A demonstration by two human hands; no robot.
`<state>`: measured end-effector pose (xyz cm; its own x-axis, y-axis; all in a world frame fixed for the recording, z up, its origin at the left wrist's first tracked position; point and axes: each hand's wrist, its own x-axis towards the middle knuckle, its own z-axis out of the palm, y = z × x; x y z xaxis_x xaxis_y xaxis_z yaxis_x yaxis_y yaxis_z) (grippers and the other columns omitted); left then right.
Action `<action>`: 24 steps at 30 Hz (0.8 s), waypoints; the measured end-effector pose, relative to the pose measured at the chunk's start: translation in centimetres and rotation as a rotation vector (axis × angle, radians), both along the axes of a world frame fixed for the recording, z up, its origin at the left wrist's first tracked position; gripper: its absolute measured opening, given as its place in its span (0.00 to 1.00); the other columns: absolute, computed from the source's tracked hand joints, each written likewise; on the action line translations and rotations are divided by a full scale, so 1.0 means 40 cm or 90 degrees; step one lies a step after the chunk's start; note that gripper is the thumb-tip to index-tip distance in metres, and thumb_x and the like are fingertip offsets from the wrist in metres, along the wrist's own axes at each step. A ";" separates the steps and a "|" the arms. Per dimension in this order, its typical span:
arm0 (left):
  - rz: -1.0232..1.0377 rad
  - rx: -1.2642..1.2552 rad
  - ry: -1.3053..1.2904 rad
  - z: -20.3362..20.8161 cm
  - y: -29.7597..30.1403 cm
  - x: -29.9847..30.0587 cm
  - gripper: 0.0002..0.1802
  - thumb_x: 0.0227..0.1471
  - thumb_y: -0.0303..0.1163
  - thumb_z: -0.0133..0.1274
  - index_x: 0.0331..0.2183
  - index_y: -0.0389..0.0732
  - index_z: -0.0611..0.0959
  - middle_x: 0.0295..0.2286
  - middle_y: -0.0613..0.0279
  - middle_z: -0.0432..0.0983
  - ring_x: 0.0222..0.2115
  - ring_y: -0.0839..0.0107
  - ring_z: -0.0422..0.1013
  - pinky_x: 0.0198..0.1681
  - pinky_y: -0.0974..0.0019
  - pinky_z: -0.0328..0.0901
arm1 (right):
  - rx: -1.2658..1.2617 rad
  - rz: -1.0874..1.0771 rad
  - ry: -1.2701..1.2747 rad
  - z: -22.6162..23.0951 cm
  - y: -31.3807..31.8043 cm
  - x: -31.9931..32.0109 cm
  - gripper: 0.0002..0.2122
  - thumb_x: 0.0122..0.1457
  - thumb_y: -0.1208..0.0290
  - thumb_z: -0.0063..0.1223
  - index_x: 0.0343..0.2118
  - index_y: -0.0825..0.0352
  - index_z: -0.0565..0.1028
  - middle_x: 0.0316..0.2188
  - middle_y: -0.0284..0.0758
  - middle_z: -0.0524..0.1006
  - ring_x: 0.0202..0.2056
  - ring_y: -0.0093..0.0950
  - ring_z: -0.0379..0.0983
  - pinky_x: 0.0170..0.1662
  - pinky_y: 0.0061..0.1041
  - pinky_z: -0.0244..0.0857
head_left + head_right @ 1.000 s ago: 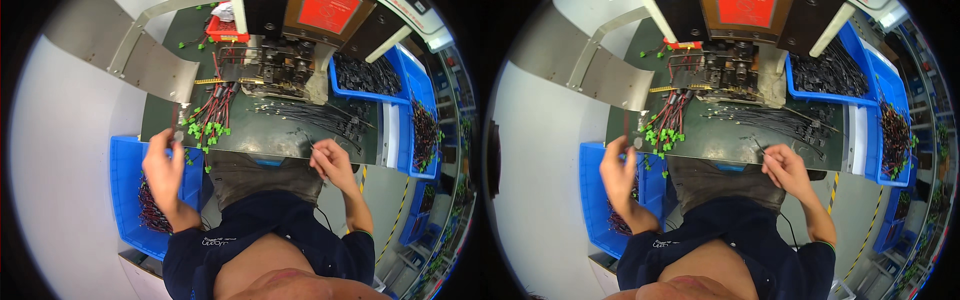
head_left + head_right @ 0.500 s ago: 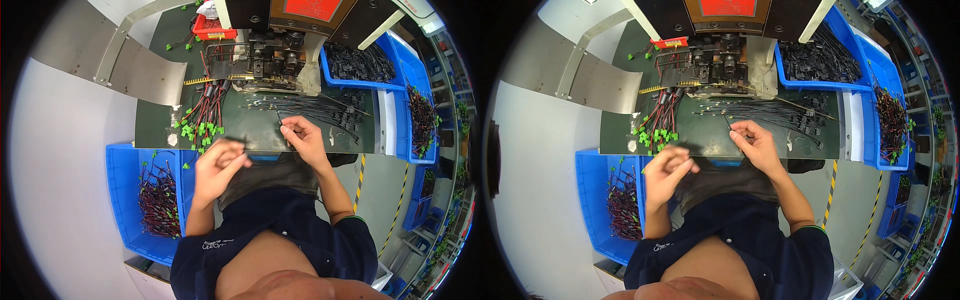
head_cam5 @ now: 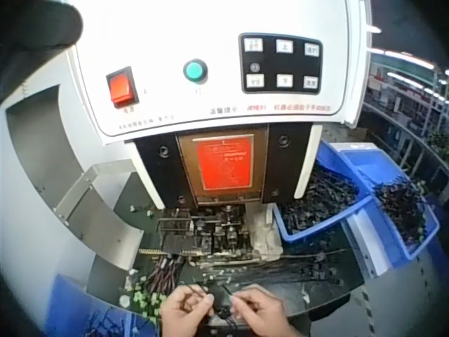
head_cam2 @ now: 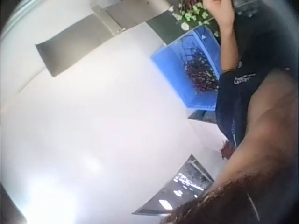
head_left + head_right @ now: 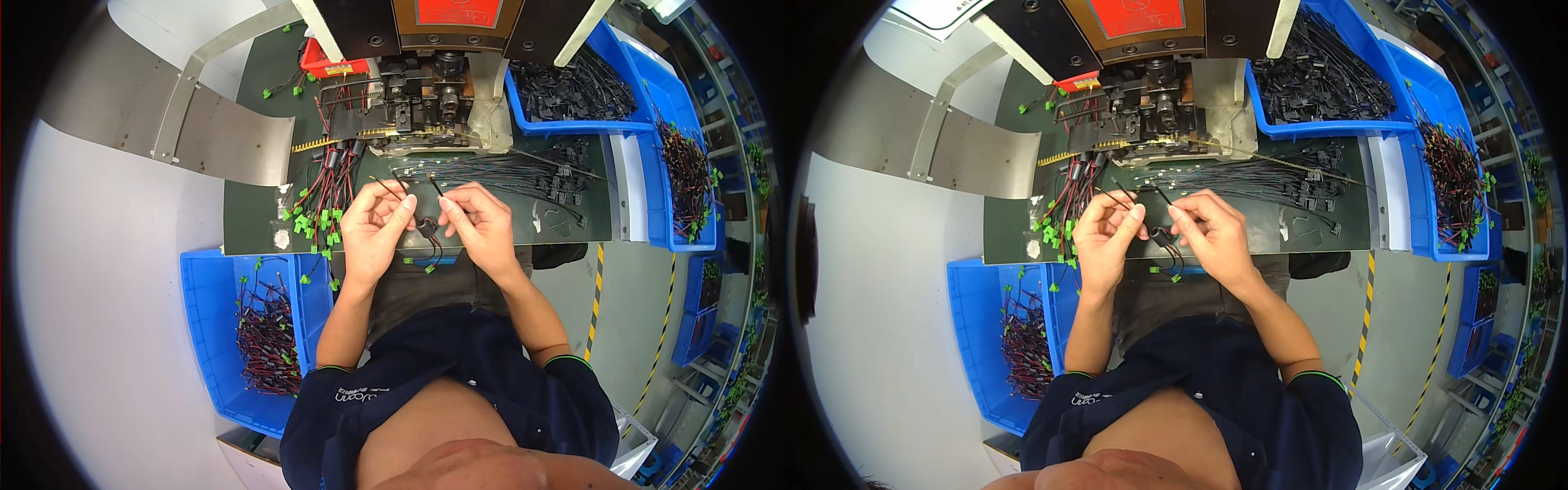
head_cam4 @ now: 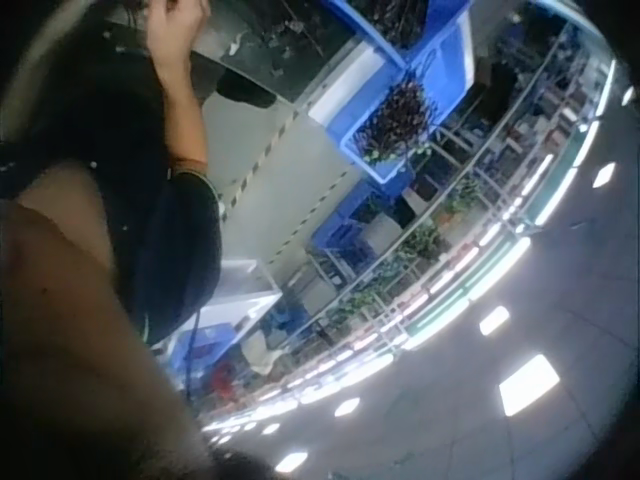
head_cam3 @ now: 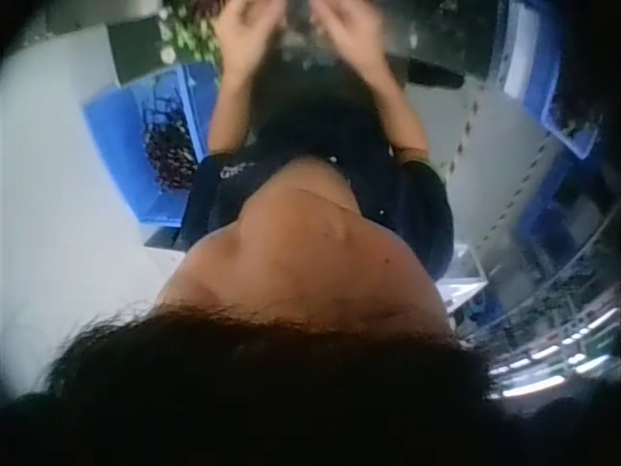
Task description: The person attaches connectors to wire harnesses by hand, crimps the wire ends using a crimping machine, and retrieves additional wire bundles from a bin.
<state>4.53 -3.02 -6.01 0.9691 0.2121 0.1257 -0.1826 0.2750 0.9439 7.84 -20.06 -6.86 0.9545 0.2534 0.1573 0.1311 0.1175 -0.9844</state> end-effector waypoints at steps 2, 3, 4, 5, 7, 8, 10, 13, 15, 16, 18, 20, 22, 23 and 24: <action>-0.015 -0.011 0.002 0.003 -0.002 -0.006 0.09 0.56 0.18 0.56 0.41 0.31 0.77 0.31 0.63 0.75 0.25 0.81 0.71 0.28 0.77 0.67 | 0.034 0.027 0.050 0.004 0.013 -0.002 0.04 0.61 0.80 0.56 0.37 0.74 0.76 0.31 0.33 0.78 0.30 0.18 0.76 0.29 0.17 0.69; -0.011 -0.020 0.019 0.010 -0.006 -0.009 0.06 0.56 0.18 0.56 0.38 0.31 0.77 0.31 0.63 0.75 0.25 0.80 0.72 0.28 0.77 0.67 | 0.066 0.050 0.099 0.006 0.020 -0.003 0.04 0.62 0.80 0.55 0.38 0.74 0.76 0.31 0.32 0.78 0.31 0.18 0.76 0.31 0.17 0.69; -0.007 -0.030 0.035 0.014 -0.010 -0.011 0.04 0.56 0.18 0.56 0.35 0.31 0.78 0.32 0.62 0.74 0.25 0.80 0.72 0.27 0.77 0.68 | 0.067 0.053 0.100 0.009 0.031 -0.005 0.04 0.62 0.80 0.55 0.38 0.74 0.76 0.31 0.32 0.78 0.31 0.18 0.76 0.31 0.17 0.69; -0.004 -0.029 0.036 0.009 -0.010 -0.012 0.04 0.56 0.18 0.56 0.35 0.31 0.78 0.32 0.62 0.74 0.25 0.80 0.72 0.27 0.77 0.68 | 0.117 0.084 0.098 0.012 0.043 -0.009 0.04 0.62 0.81 0.55 0.38 0.75 0.75 0.31 0.33 0.79 0.31 0.18 0.75 0.33 0.16 0.69; 0.027 0.000 -0.042 -0.006 -0.011 -0.011 0.02 0.56 0.17 0.56 0.31 0.31 0.79 0.34 0.60 0.74 0.25 0.79 0.72 0.27 0.76 0.68 | 0.183 0.126 0.098 0.011 0.058 -0.014 0.05 0.62 0.83 0.53 0.39 0.75 0.75 0.32 0.33 0.79 0.32 0.18 0.75 0.34 0.15 0.68; 0.028 0.002 -0.040 -0.005 -0.014 -0.012 0.02 0.56 0.17 0.56 0.31 0.31 0.79 0.34 0.60 0.74 0.25 0.79 0.72 0.27 0.76 0.68 | 0.184 0.128 0.100 0.005 0.061 -0.016 0.05 0.62 0.83 0.53 0.39 0.75 0.75 0.32 0.33 0.79 0.32 0.18 0.75 0.34 0.15 0.68; 0.039 -0.068 -0.020 -0.003 -0.020 -0.015 0.03 0.55 0.16 0.56 0.28 0.30 0.79 0.35 0.59 0.73 0.25 0.78 0.72 0.27 0.76 0.68 | 0.192 0.107 0.083 -0.016 0.066 -0.016 0.06 0.61 0.83 0.55 0.41 0.76 0.75 0.35 0.34 0.78 0.34 0.18 0.75 0.35 0.15 0.69; 0.034 -0.086 -0.026 -0.010 -0.018 -0.020 0.01 0.54 0.16 0.56 0.30 0.30 0.80 0.36 0.59 0.73 0.26 0.78 0.72 0.29 0.75 0.68 | 0.067 0.100 0.007 -0.048 0.057 -0.005 0.07 0.61 0.82 0.56 0.41 0.76 0.75 0.38 0.34 0.77 0.36 0.17 0.75 0.37 0.15 0.70; 0.049 -0.103 -0.035 -0.025 -0.012 -0.024 0.02 0.54 0.16 0.56 0.32 0.30 0.80 0.35 0.59 0.73 0.27 0.78 0.72 0.31 0.75 0.68 | 0.105 0.097 0.051 -0.031 0.067 -0.015 0.07 0.61 0.81 0.57 0.41 0.75 0.76 0.37 0.34 0.78 0.36 0.17 0.75 0.37 0.15 0.70; 0.061 -0.122 -0.045 -0.030 -0.008 -0.026 0.03 0.54 0.16 0.56 0.34 0.31 0.81 0.35 0.60 0.74 0.28 0.78 0.72 0.33 0.74 0.68 | 0.142 0.091 0.095 -0.022 0.070 -0.018 0.07 0.61 0.80 0.57 0.40 0.75 0.76 0.37 0.33 0.78 0.36 0.16 0.75 0.37 0.15 0.70; 0.068 -0.119 -0.036 -0.004 -0.004 -0.024 0.06 0.54 0.16 0.56 0.37 0.31 0.81 0.35 0.61 0.74 0.29 0.78 0.72 0.34 0.74 0.68 | 0.141 0.111 0.112 -0.012 0.059 -0.014 0.06 0.61 0.80 0.57 0.40 0.74 0.77 0.36 0.33 0.78 0.36 0.16 0.75 0.37 0.15 0.70; 0.077 -0.116 -0.029 0.017 0.007 -0.024 0.09 0.54 0.16 0.56 0.40 0.31 0.81 0.34 0.62 0.74 0.30 0.78 0.71 0.35 0.74 0.68 | 0.141 0.131 0.129 -0.011 0.046 -0.010 0.06 0.61 0.79 0.57 0.39 0.74 0.77 0.35 0.32 0.79 0.36 0.16 0.75 0.37 0.15 0.70; -0.028 -0.063 -0.010 0.027 0.024 -0.023 0.15 0.55 0.19 0.55 0.47 0.31 0.79 0.30 0.63 0.73 0.28 0.75 0.71 0.33 0.71 0.66 | 0.133 0.144 0.119 -0.012 0.037 -0.008 0.05 0.62 0.79 0.56 0.39 0.74 0.77 0.35 0.32 0.80 0.35 0.16 0.75 0.38 0.16 0.70; -0.029 -0.027 -0.003 0.027 0.029 -0.021 0.17 0.55 0.18 0.55 0.48 0.30 0.79 0.30 0.63 0.73 0.27 0.76 0.70 0.32 0.71 0.65 | 0.096 0.147 0.133 -0.012 0.036 -0.011 0.06 0.62 0.79 0.56 0.39 0.74 0.76 0.33 0.32 0.79 0.35 0.16 0.74 0.37 0.16 0.70; -0.026 -0.026 -0.003 0.026 0.030 -0.020 0.17 0.55 0.18 0.55 0.48 0.30 0.79 0.30 0.63 0.73 0.27 0.76 0.70 0.32 0.71 0.65 | 0.096 0.150 0.133 -0.014 0.039 -0.017 0.06 0.62 0.79 0.56 0.39 0.74 0.76 0.33 0.32 0.79 0.35 0.16 0.74 0.37 0.16 0.70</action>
